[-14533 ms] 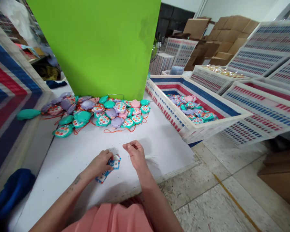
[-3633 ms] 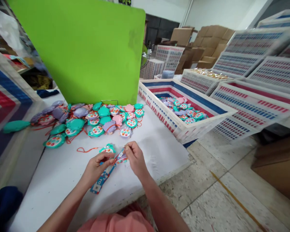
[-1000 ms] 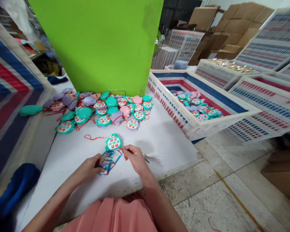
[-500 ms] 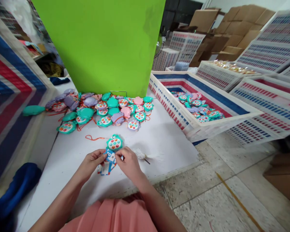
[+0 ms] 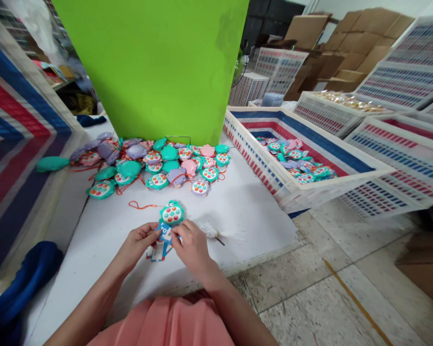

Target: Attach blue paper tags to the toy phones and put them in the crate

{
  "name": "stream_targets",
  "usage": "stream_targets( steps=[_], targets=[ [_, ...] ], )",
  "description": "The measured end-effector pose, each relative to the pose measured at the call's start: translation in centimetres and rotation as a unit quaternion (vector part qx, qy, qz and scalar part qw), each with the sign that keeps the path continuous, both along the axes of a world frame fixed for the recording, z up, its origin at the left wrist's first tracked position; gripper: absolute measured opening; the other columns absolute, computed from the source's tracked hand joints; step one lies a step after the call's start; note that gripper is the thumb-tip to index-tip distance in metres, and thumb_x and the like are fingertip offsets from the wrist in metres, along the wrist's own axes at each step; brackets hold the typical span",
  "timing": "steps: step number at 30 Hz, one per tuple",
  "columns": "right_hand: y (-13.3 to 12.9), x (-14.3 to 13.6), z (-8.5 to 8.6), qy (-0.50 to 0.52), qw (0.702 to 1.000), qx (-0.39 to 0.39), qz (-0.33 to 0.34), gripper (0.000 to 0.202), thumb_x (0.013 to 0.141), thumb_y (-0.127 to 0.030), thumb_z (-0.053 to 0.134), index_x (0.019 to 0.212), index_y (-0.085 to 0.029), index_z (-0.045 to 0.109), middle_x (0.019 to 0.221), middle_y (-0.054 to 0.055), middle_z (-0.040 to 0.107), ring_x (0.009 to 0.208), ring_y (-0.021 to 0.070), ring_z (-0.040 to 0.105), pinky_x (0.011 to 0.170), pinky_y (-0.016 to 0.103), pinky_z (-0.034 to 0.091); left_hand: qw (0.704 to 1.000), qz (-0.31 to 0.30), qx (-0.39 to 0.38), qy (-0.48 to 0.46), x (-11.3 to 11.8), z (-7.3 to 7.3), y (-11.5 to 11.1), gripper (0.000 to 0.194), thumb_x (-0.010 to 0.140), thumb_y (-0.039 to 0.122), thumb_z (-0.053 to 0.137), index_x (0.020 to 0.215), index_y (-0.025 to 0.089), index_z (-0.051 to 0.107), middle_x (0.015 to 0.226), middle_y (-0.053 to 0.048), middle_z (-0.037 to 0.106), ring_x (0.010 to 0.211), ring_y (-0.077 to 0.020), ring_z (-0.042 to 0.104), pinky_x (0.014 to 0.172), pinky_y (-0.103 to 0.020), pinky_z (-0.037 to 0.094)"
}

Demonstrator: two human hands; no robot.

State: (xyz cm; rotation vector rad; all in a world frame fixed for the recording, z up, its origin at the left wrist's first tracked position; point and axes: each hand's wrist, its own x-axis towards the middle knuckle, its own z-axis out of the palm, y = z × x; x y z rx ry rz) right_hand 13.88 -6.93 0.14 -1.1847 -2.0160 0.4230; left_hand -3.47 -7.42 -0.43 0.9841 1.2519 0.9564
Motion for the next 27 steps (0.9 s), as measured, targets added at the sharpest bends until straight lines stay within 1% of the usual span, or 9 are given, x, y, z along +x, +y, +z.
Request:
stream_targets(
  steps=[4,10,14,18,24,27],
  targets=[
    [-0.6,-0.3,-0.1,-0.045,0.999,0.015,0.023,0.014,0.084,-0.014,0.050,0.074,-0.019,0.059,0.073,0.002,0.055,0.073,0.0147,0.054,0.064,0.024,0.039,1.000,0.014,-0.005,-0.020,0.3,0.5,0.1,0.046,0.065,0.045,0.072,0.095,0.012,0.064,0.065,-0.001,0.065,0.055,-0.0109,0.054,0.052,-0.021,0.044],
    [-0.7,-0.7,-0.4,-0.064,0.997,0.023,0.019,0.015,0.085,-0.013,0.049,0.074,-0.019,0.058,0.074,0.002,0.054,0.074,0.0152,0.053,0.065,0.025,0.039,1.000,0.022,-0.003,-0.020,0.4,0.8,0.2,0.045,0.064,0.046,0.072,0.093,0.012,0.063,0.066,-0.001,0.065,0.055,-0.0110,0.055,0.053,-0.021,0.045],
    [-0.6,-0.8,-0.3,-0.058,0.998,0.032,-0.008,0.016,0.085,-0.015,0.049,0.072,-0.019,0.057,0.072,0.002,0.054,0.072,0.0152,0.053,0.064,0.025,0.038,1.000,0.015,0.000,-0.011,0.3,0.4,0.0,0.045,0.066,0.045,0.071,0.096,0.012,0.063,0.066,-0.001,0.065,0.054,-0.0111,0.055,0.052,-0.021,0.044],
    [-0.2,-0.9,0.1,-0.051,0.998,0.029,-0.038,0.019,0.087,-0.016,0.048,0.071,-0.019,0.058,0.071,0.003,0.054,0.071,0.0154,0.052,0.064,0.026,0.037,1.000,0.002,0.009,0.001,0.3,0.0,-0.2,0.042,0.070,0.043,0.068,0.098,0.013,0.062,0.067,-0.001,0.066,0.055,-0.0120,0.057,0.052,-0.022,0.043],
    [0.0,-0.9,0.2,-0.054,0.997,0.018,-0.055,0.016,0.085,-0.015,0.050,0.072,-0.020,0.059,0.072,0.003,0.055,0.070,0.0154,0.052,0.063,0.025,0.037,1.000,0.005,0.011,0.018,0.3,0.0,-0.5,0.041,0.070,0.044,0.067,0.097,0.013,0.063,0.065,-0.001,0.065,0.056,-0.0133,0.057,0.051,-0.022,0.041],
    [-0.1,-1.1,0.2,-0.079,0.995,0.022,-0.061,0.017,0.085,-0.016,0.050,0.072,-0.019,0.059,0.072,0.003,0.055,0.069,0.0155,0.052,0.062,0.025,0.037,0.999,0.002,0.029,0.026,0.5,0.1,-0.6,0.038,0.072,0.042,0.065,0.097,0.013,0.063,0.065,-0.001,0.065,0.056,-0.0124,0.056,0.052,-0.022,0.042]
  ],
)
